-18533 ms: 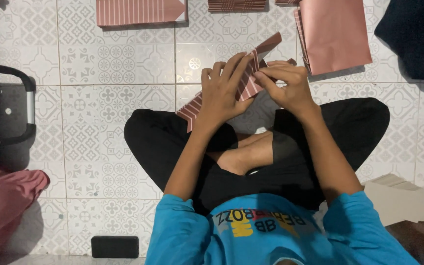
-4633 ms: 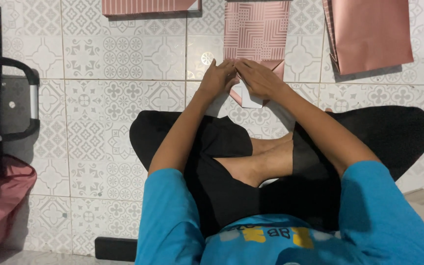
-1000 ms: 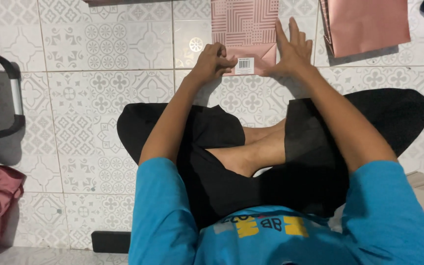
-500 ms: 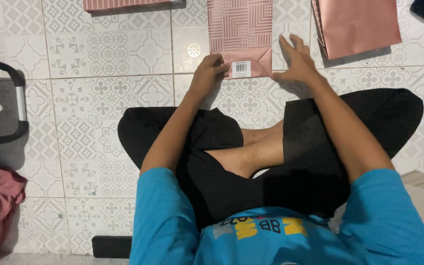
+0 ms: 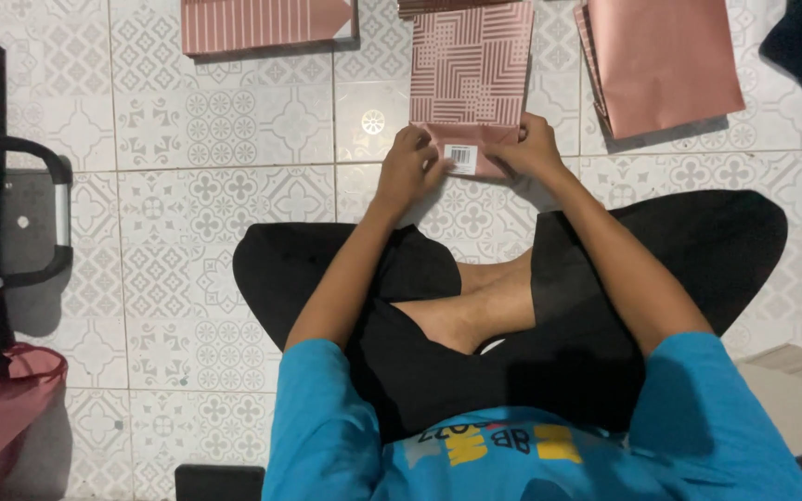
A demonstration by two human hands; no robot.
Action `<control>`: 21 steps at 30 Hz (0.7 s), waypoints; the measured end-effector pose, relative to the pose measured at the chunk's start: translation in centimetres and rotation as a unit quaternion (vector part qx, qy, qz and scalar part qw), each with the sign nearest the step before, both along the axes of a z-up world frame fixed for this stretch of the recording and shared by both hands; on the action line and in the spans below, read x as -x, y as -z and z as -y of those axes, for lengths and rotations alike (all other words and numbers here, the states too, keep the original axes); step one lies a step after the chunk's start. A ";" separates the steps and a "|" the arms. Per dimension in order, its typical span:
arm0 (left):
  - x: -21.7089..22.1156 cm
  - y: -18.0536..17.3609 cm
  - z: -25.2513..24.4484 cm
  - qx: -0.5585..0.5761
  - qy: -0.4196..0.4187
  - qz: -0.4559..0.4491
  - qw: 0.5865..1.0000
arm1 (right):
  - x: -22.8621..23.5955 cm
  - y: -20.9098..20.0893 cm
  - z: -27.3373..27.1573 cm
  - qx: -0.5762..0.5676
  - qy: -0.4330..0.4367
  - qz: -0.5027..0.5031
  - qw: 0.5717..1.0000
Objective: Assembling and folding paper gift boxes from flat sheets while sitting on the floor.
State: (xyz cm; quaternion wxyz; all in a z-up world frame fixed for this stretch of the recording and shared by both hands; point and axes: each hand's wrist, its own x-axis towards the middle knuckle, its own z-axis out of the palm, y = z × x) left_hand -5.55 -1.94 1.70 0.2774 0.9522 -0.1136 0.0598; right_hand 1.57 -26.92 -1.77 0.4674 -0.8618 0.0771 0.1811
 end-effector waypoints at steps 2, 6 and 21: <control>-0.3 -1.8 1.3 0.002 0.017 0.125 0.992 | 0.9 -4.1 -0.3 -0.107 -0.052 0.153 0.981; 0.5 -3.4 3.6 0.111 0.002 0.093 0.989 | 1.6 -10.3 -1.5 -0.118 -0.040 0.270 0.955; 0.0 -10.7 2.6 0.546 -0.104 -0.132 0.821 | 0.2 -10.7 -1.5 -0.093 -0.021 0.362 0.927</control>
